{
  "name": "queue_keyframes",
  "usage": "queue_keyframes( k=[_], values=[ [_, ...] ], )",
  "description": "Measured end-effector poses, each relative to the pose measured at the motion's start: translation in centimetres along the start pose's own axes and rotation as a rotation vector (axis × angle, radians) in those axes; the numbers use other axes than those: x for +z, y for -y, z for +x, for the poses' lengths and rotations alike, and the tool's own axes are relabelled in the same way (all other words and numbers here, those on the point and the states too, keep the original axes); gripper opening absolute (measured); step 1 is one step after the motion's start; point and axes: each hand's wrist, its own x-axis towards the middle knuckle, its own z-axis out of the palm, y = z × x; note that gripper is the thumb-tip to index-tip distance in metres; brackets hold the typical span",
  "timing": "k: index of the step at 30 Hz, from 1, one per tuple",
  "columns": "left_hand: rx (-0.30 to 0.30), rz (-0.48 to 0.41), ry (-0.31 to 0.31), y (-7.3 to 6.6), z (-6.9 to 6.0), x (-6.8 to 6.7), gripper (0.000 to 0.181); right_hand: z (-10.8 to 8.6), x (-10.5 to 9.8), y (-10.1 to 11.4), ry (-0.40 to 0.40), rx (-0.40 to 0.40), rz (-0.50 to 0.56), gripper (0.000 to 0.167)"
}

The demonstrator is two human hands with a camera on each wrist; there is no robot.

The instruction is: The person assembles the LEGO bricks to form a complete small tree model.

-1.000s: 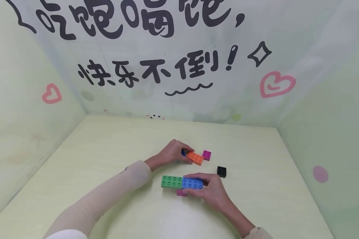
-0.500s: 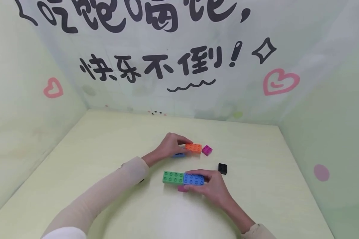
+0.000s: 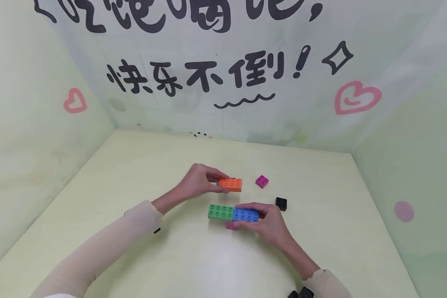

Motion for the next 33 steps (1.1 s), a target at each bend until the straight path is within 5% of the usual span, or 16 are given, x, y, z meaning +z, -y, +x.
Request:
queue_keyframes(
  k=[5,12,25,33],
  values=[
    [-0.022,-0.024,0.029,-0.9,-2.0,-0.5,0.039,0.5,-0.2,0.2,-0.005,-0.008,-0.026,0.041],
    [0.032,-0.009,0.083,-2.0,-3.6,-0.4,0.037,0.9,-0.5,0.1,-0.027,-0.026,-0.074,0.045],
    [0.132,0.214,0.113,-3.6,-4.3,0.1,0.037,0.8,-0.5,0.1,-0.026,-0.021,-0.055,0.047],
    [0.144,0.270,0.094,-4.3,-4.8,0.2,0.036,0.8,-0.1,-0.1,0.004,-0.100,0.015,0.047]
  ],
)
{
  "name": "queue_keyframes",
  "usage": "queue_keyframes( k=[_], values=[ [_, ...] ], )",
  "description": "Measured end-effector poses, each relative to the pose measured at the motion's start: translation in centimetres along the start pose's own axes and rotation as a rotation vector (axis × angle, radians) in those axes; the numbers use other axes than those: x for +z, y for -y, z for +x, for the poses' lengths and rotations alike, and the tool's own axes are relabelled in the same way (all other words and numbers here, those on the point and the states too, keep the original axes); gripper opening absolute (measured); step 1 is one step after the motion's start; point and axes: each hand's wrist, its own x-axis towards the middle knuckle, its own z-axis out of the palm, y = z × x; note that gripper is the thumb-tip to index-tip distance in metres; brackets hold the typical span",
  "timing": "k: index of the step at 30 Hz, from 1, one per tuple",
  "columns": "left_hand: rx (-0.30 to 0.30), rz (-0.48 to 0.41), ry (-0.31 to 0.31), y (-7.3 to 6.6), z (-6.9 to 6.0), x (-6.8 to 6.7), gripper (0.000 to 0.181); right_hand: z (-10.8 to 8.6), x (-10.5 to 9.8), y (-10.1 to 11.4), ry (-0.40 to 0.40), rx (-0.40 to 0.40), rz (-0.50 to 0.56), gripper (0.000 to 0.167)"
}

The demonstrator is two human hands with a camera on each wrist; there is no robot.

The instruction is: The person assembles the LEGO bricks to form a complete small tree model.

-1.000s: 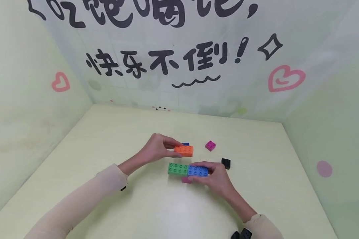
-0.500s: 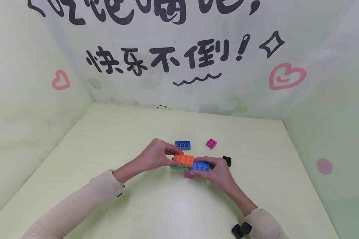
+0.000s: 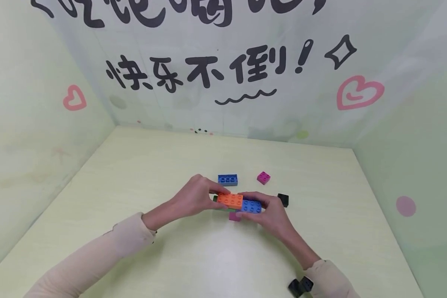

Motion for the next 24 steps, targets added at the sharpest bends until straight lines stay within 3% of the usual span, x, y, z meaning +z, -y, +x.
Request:
queue_keyframes(
  k=[3,8,14,17,24],
  values=[
    [0.012,-0.017,-0.014,0.2,-0.1,0.0,0.036,0.3,0.2,0.1,0.002,-0.043,0.056,0.043],
    [0.024,-0.115,-0.045,0.9,-0.2,0.4,0.034,0.6,0.4,0.3,-0.022,-0.038,0.112,0.038],
    [-0.118,-0.469,-0.076,2.6,-0.6,2.3,0.035,0.5,0.4,0.4,-0.040,-0.027,0.099,0.041],
    [-0.163,-0.595,-0.093,3.1,-0.6,3.4,0.036,0.5,0.3,0.4,-0.049,-0.015,0.063,0.041],
    [-0.138,-0.624,-0.122,3.2,-0.5,4.2,0.034,0.5,0.3,0.6,-0.060,0.024,-0.014,0.045]
  ],
)
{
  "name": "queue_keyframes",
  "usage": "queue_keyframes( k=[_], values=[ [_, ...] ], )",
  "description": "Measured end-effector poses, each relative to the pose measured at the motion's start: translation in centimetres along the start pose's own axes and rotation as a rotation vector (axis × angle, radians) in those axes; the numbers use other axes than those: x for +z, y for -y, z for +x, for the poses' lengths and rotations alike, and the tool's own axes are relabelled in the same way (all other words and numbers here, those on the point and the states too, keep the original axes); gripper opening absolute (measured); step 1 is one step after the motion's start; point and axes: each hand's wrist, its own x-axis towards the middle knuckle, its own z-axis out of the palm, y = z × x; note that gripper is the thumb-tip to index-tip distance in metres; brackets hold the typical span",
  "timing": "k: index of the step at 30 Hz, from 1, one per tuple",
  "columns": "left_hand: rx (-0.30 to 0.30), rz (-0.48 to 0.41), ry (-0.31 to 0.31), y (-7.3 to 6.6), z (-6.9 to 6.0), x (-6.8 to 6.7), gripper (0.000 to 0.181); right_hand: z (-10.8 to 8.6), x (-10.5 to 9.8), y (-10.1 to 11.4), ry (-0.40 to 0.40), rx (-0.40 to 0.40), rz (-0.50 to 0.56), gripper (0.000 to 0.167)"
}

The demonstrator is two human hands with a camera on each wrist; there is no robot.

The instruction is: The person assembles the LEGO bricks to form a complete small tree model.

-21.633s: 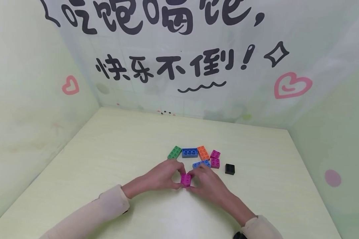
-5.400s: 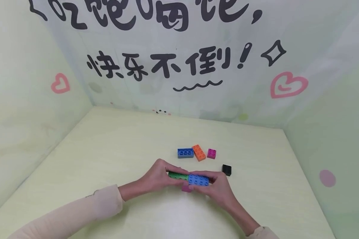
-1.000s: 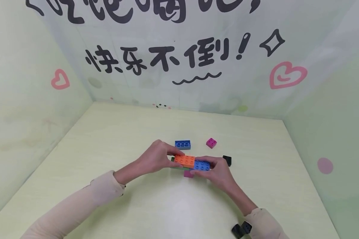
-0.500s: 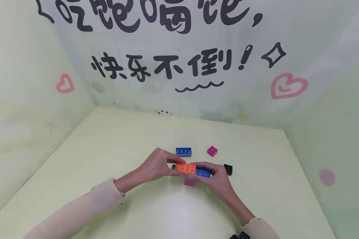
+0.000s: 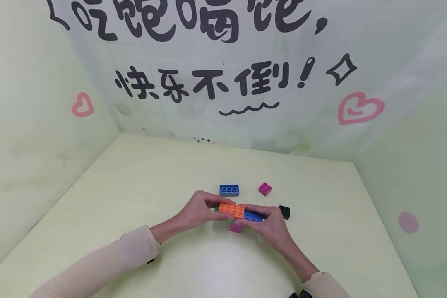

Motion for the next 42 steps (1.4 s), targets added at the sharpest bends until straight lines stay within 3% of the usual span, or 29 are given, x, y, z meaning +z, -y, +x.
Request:
queue_keyframes(
  k=[6,10,22,25,32,38,42],
  values=[
    [-0.003,0.005,-0.002,-0.2,0.0,-0.1,0.034,0.2,0.1,-0.2,0.060,-0.059,0.096,0.043],
    [0.009,0.014,0.015,-0.3,0.2,-0.2,0.034,0.2,0.0,-0.2,0.055,-0.077,0.177,0.036],
    [0.058,0.034,0.060,-0.1,0.4,-0.3,0.034,0.0,-0.2,-0.3,0.084,-0.054,0.227,0.037],
    [0.053,0.035,0.054,-0.1,0.4,-0.4,0.034,0.1,-0.2,-0.2,0.103,-0.088,0.198,0.037],
    [0.048,0.071,0.037,-0.4,0.8,-0.5,0.037,0.3,-1.0,1.2,0.099,-0.173,-0.014,0.044],
    [0.058,0.149,0.041,-0.6,0.8,-0.6,0.039,0.5,-1.1,0.2,0.072,-0.174,-0.021,0.039],
    [0.078,0.169,0.091,-0.8,0.7,-0.4,0.041,-0.3,-0.8,2.1,0.069,-0.143,-0.062,0.038]
  ],
)
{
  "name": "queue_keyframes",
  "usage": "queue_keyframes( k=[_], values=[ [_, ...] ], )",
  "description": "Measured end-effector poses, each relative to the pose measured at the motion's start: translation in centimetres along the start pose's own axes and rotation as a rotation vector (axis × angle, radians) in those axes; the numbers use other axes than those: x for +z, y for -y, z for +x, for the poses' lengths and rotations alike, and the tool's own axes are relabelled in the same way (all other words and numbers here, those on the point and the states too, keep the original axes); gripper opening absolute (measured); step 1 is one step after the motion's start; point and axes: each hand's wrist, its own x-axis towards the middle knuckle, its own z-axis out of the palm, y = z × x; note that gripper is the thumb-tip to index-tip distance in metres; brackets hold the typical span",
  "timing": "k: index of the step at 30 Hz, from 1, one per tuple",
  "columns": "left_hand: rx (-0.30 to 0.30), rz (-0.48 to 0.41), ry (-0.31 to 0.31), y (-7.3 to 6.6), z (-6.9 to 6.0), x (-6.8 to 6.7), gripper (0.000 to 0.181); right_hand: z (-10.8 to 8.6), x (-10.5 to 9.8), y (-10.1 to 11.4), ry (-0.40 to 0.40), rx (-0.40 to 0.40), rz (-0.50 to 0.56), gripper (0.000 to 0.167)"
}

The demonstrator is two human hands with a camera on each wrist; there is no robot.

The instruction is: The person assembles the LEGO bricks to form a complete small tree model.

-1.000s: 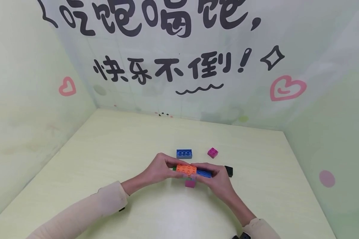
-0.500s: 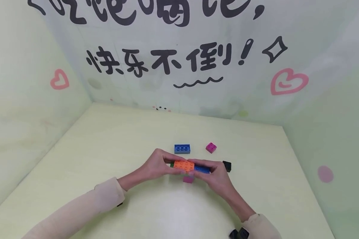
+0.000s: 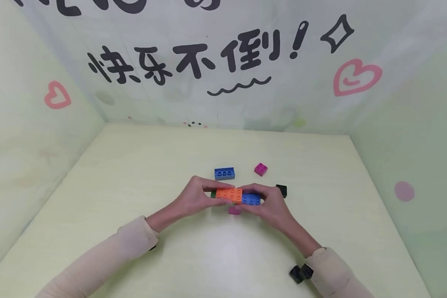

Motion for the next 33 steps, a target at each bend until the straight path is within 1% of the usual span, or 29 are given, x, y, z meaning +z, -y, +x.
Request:
queue_keyframes(
  k=[3,5,7,9,10,12,15,17,18,22,25,29,31,33],
  values=[
    [0.035,0.005,0.019,-0.1,0.1,-0.3,0.041,0.3,-0.1,1.1,0.022,-0.017,-0.018,0.041],
    [0.061,0.027,0.024,-0.1,0.2,-0.5,0.041,0.4,-0.1,1.4,0.030,-0.067,-0.016,0.045],
    [0.083,0.049,0.028,-0.2,0.4,-0.7,0.041,0.5,-0.2,1.4,0.032,-0.137,-0.011,0.048],
    [0.086,0.065,0.031,-0.2,0.5,-0.8,0.041,0.6,-0.2,1.1,0.033,-0.194,0.009,0.049],
    [0.079,0.063,0.033,-0.2,0.5,-0.8,0.041,0.6,-0.2,0.9,0.034,-0.209,0.026,0.047],
    [0.050,0.051,0.031,-0.1,0.4,-0.8,0.040,0.6,-0.1,-0.1,0.029,-0.179,0.075,0.043],
    [-0.001,0.018,0.017,0.0,0.2,-0.4,0.040,0.4,0.2,-1.8,0.006,-0.067,0.160,0.038],
    [-0.017,0.000,0.005,0.2,0.0,0.0,0.040,0.2,0.4,-3.0,-0.023,0.015,0.194,0.036],
    [-0.021,-0.007,0.001,0.3,-0.1,0.3,0.040,0.0,0.5,-3.4,-0.032,0.038,0.194,0.035],
    [-0.007,-0.012,-0.010,0.1,-0.3,0.4,0.041,0.0,0.2,-3.4,-0.045,0.045,0.181,0.036],
    [-0.019,-0.018,-0.008,0.1,-0.3,0.5,0.041,0.0,0.2,-3.3,-0.043,0.038,0.179,0.036],
    [-0.053,-0.016,-0.017,0.3,-0.1,0.5,0.040,0.1,0.3,-2.9,-0.040,0.062,0.178,0.037],
    [-0.060,-0.004,-0.017,0.2,0.1,0.5,0.040,0.2,0.2,-2.7,-0.026,0.077,0.170,0.038],
    [-0.046,0.017,-0.014,0.0,0.2,0.5,0.041,0.1,-0.2,-2.6,0.006,0.077,0.138,0.039]
  ],
)
